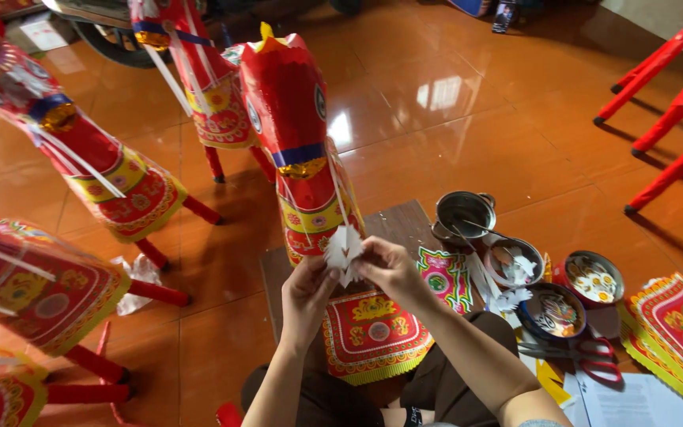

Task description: Decorating traditional paper horse figures by applying glue, sticking paper details, and cutting gold foil.

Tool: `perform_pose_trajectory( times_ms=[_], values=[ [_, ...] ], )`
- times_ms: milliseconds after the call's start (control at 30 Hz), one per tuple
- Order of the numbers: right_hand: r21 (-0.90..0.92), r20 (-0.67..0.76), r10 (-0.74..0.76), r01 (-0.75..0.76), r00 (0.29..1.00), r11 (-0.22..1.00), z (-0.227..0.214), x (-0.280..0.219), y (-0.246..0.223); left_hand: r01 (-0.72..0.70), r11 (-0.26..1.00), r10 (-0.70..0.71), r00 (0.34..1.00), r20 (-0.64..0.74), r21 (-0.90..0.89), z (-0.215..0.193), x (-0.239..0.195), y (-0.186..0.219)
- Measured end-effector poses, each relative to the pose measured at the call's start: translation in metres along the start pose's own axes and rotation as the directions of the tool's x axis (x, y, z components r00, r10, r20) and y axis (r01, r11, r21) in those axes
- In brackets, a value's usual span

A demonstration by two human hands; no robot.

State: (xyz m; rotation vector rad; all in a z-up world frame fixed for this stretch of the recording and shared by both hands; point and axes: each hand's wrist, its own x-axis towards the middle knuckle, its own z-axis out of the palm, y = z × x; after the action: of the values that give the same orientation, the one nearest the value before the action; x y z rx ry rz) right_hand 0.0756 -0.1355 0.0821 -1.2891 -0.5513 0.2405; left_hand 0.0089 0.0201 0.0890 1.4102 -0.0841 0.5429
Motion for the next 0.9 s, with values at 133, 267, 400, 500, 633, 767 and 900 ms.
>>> perform_pose_trajectory(
  times_ms=[133, 267, 400, 500, 633, 767, 900],
  values=[
    [-0.032, -0.011, -0.067, 0.066, 0.998, 0.997, 0.004, 0.021, -0.005, -0.025, 0.998, 0.03, 0.996, -0.081, 0.058, -0.005, 0.013, 0.0],
    [-0.171, -0.018, -0.206, 0.2, 0.978, 0.965, 0.018, 0.048, -0.019, -0.209, 0.938, 0.244, 0.965, -0.097, 0.275, 0.001, 0.028, 0.018],
    [-0.384, 0.008, -0.462, 0.429, 0.887, 0.818, 0.032, 0.076, -0.059, -0.348, 0.795, 0.439, 0.896, -0.075, 0.496, 0.01, 0.053, 0.056],
    [-0.396, -0.016, -0.555, 0.504, 0.832, 0.767, 0.04, 0.106, -0.069, -0.366, 0.764, 0.467, 0.882, -0.064, 0.531, 0.008, 0.088, 0.07],
    [-0.553, 0.031, -0.671, 0.572, 0.741, 0.606, 0.055, 0.131, -0.115, -0.337, 0.716, 0.438, 0.899, -0.017, 0.612, 0.005, 0.129, 0.092],
    [-0.682, 0.111, -0.723, 0.582, 0.682, 0.444, 0.053, 0.161, -0.12, -0.239, 0.523, 0.414, 0.91, 0.001, 0.818, -0.001, 0.168, 0.082],
    [-0.742, 0.122, -0.723, 0.547, 0.68, 0.388, 0.05, 0.178, -0.116, -0.201, 0.373, 0.424, 0.905, 0.026, 0.906, -0.006, 0.193, 0.069]
  ],
)
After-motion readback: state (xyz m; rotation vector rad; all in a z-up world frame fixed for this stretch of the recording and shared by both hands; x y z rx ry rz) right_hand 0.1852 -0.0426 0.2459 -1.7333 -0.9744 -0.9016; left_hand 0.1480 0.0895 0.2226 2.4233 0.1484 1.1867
